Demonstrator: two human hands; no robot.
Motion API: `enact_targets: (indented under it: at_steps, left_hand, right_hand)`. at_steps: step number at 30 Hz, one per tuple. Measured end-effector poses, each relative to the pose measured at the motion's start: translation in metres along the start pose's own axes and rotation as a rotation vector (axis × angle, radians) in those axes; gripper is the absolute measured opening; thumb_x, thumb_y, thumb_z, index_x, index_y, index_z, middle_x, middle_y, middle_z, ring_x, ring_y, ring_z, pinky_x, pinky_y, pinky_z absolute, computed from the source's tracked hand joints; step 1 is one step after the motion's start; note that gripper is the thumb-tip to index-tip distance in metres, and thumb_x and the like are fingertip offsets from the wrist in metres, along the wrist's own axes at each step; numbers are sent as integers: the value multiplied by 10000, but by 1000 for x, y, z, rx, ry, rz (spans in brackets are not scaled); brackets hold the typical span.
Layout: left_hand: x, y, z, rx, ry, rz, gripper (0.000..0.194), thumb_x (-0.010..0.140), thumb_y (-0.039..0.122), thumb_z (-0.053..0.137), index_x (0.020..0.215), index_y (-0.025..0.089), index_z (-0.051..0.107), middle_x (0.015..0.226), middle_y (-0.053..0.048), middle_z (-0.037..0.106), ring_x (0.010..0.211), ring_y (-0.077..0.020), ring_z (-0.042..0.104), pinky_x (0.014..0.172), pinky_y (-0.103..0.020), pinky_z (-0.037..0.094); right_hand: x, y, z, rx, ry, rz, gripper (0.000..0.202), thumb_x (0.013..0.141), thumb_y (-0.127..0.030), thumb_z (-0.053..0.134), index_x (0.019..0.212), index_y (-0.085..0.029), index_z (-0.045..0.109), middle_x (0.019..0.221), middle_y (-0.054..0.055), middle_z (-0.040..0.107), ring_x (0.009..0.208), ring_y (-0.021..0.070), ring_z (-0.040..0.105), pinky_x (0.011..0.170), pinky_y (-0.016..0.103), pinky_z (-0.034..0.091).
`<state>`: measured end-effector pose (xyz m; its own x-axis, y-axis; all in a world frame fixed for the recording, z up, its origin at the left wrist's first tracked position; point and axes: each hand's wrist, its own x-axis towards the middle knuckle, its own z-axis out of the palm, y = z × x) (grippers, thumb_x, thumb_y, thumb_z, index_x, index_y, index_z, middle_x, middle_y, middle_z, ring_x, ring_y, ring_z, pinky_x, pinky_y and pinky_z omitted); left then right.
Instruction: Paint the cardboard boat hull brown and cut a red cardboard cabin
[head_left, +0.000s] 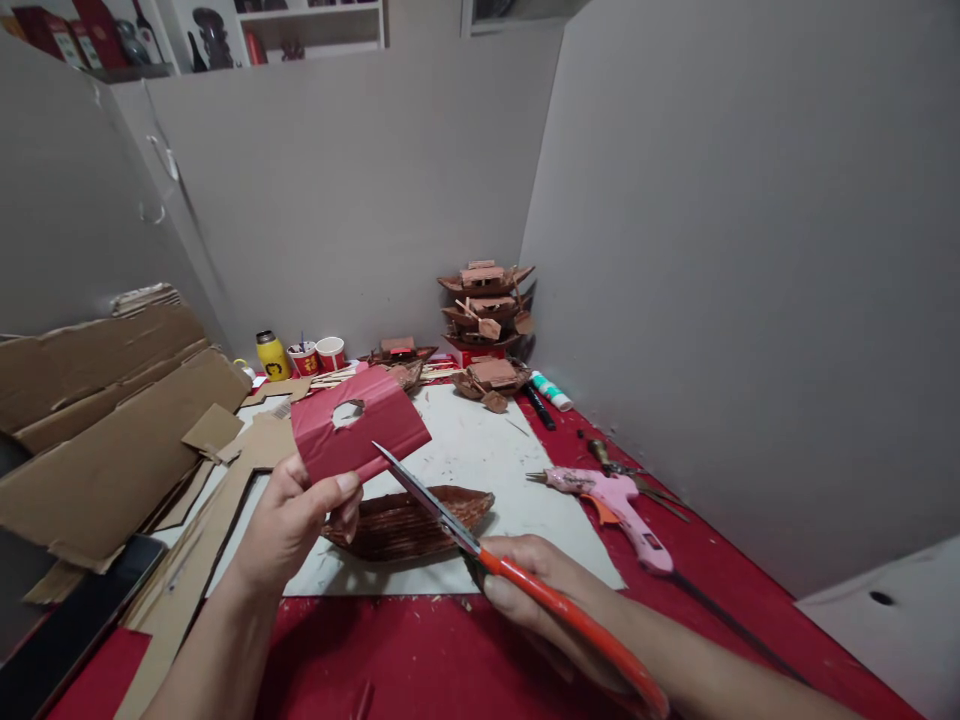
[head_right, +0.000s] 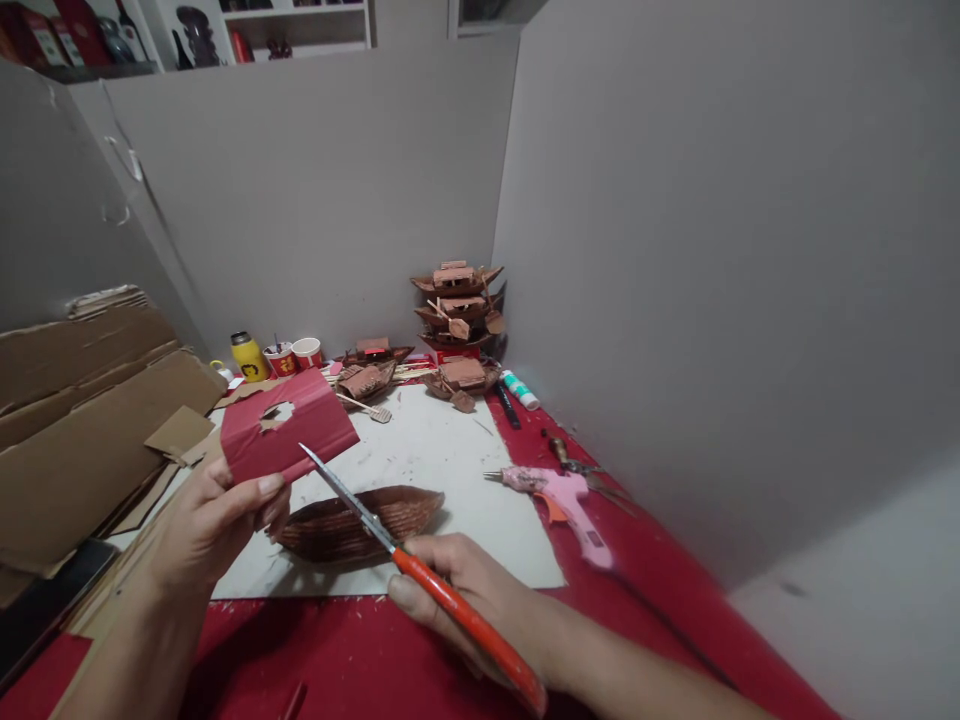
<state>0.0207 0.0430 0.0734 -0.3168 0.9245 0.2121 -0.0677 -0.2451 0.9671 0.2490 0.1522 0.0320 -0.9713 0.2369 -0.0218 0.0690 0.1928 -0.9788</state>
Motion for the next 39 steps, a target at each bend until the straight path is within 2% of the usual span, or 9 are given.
enact_targets:
  at_steps: [7, 13, 19, 28, 31, 34, 36, 37, 39]
  left_hand:
    - [-1, 1, -1, 20, 2, -19, 307, 783, 297, 685, 541, 180, 536, 470, 26, 472, 434, -106, 465, 446, -249, 372]
    - [2, -1, 1, 64, 40, 24, 360, 867, 370, 595, 566, 175, 561, 451, 9, 535, 413, -113, 486, 454, -252, 414]
    - [4, -4, 2, 49, 267, 102, 213, 778, 324, 694, 653, 178, 600, 561, 26, 592, 483, -110, 509, 466, -229, 425]
    - [3, -14, 24, 105, 510, 162, 394, 872, 430, 555, 556, 203, 491, 457, 45, 472, 411, -101, 407, 442, -236, 366]
    - [0, -18, 35, 186, 502, 142, 421, 885, 433, 549, 543, 192, 499, 471, 31, 499, 426, -101, 438, 453, -231, 384]
    - [1, -21, 37, 77, 430, 143, 328, 855, 402, 615, 620, 178, 568, 555, 24, 573, 509, -110, 517, 503, -219, 439]
    - [2, -17, 31, -14, 368, 123, 153, 795, 323, 701, 770, 180, 653, 697, 13, 661, 630, -124, 595, 585, -221, 498]
    - [4, -14, 26, -55, 343, 108, 150, 764, 284, 730, 868, 189, 679, 789, 1, 695, 707, -136, 628, 639, -228, 523]
    - [7, -3, 13, -143, 303, 91, 340, 735, 261, 742, 1064, 212, 675, 983, -34, 719, 865, -163, 658, 745, -249, 548]
  right_hand:
    - [0, -2, 2, -28, 12, -17, 512, 884, -686, 409, 701, -214, 333, 506, -93, 291, 415, 42, 274, 382, 181, 214]
    - [2, -3, 1, -152, 9, -74, 492, 909, -639, 407, 687, -209, 324, 574, -65, 282, 520, 71, 270, 462, 203, 243]
    - [2, -1, -5, -358, 27, -72, 464, 919, -627, 371, 761, -191, 384, 665, -48, 341, 588, 94, 277, 523, 230, 277]
    - [2, -8, 0, -467, 138, -49, 301, 932, -471, 438, 797, -203, 421, 700, -27, 494, 600, 111, 393, 584, 237, 349]
    - [2, -7, 1, -473, 169, -37, 324, 908, -495, 481, 773, -205, 427, 683, -31, 505, 583, 108, 404, 563, 228, 337]
    - [2, -7, -1, -448, 207, -26, 348, 883, -520, 511, 752, -204, 453, 659, -32, 509, 564, 105, 400, 541, 219, 329]
    - [2, -9, -6, -459, 250, -33, 338, 869, -510, 534, 744, -200, 483, 656, -26, 526, 561, 105, 407, 543, 216, 332]
    - [2, -11, -8, -483, 278, -32, 334, 857, -506, 551, 737, -198, 497, 650, -24, 531, 554, 105, 403, 540, 217, 328]
    - [0, -14, -14, -563, 339, -24, 339, 831, -516, 580, 730, -197, 527, 622, -23, 534, 531, 104, 386, 530, 224, 308]
